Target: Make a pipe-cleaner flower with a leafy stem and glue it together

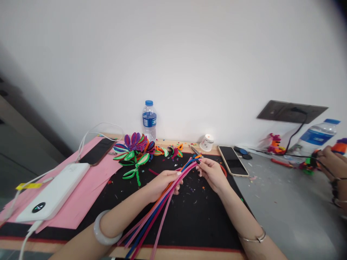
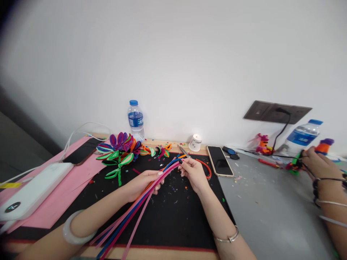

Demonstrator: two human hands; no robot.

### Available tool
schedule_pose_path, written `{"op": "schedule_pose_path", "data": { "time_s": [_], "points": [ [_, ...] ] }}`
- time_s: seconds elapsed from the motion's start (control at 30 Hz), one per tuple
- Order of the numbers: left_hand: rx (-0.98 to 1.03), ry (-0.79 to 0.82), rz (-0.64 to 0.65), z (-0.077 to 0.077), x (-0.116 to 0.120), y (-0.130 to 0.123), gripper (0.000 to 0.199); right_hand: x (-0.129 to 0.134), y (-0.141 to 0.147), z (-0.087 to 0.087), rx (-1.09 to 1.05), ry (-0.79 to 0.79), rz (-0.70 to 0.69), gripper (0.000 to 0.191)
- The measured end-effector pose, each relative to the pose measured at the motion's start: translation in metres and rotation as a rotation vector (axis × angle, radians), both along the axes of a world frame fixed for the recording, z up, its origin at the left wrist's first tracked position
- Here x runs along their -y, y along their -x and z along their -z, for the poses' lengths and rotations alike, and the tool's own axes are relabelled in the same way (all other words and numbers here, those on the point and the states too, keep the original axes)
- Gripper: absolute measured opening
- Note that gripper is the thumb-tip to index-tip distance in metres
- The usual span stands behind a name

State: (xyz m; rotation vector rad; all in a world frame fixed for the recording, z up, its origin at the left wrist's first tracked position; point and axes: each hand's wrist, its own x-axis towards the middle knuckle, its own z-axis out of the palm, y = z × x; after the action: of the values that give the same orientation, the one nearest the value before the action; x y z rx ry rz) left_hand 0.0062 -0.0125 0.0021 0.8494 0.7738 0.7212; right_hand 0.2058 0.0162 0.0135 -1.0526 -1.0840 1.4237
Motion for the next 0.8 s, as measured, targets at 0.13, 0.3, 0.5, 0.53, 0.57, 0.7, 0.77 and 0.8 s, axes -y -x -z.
{"op": "schedule_pose_path", "data": {
  "time_s": [0.13, 0.3, 0.5, 0.53, 0.57, 0.7, 0.77, 0.8],
  "points": [
    [-0.101, -0.08, 0.007, -0.0009, 0.0012, -0.0012, 0.038, 0.0, 0.001, 0.002, 0.018, 0.008, -0.001, 0.022],
    [-0.238, -0.251, -0.012, -0.0023, 0.0027, -0.0029, 0.047, 0.0, 0.0017, 0.0033, 0.032, 0.003, 0.001, 0.023],
    [-0.307, -0.392, -0.021, -0.0035, 0.0026, -0.0032, 0.048, 0.0006, 0.0035, 0.0047, 0.047, 0.001, -0.012, 0.02],
    [-0.318, -0.406, -0.022, -0.0038, 0.0022, -0.0029, 0.048, 0.0008, 0.0041, 0.0046, 0.046, 0.001, -0.013, 0.02],
    [-0.328, -0.417, -0.023, -0.0041, 0.0019, -0.0026, 0.049, 0.001, 0.0048, 0.0044, 0.046, 0.001, -0.012, 0.02],
    [-0.346, -0.432, -0.011, -0.0042, 0.0016, -0.0019, 0.049, 0.0023, 0.0075, 0.0029, 0.048, -0.001, 0.001, 0.019],
    [-0.35, -0.441, -0.01, -0.0033, 0.0018, -0.002, 0.049, 0.0031, 0.0083, 0.0021, 0.05, -0.001, 0.007, 0.019],
    [-0.349, -0.448, -0.012, -0.0025, 0.0019, -0.0021, 0.049, 0.0034, 0.0085, 0.0017, 0.052, -0.001, 0.009, 0.019]
  ]
}}
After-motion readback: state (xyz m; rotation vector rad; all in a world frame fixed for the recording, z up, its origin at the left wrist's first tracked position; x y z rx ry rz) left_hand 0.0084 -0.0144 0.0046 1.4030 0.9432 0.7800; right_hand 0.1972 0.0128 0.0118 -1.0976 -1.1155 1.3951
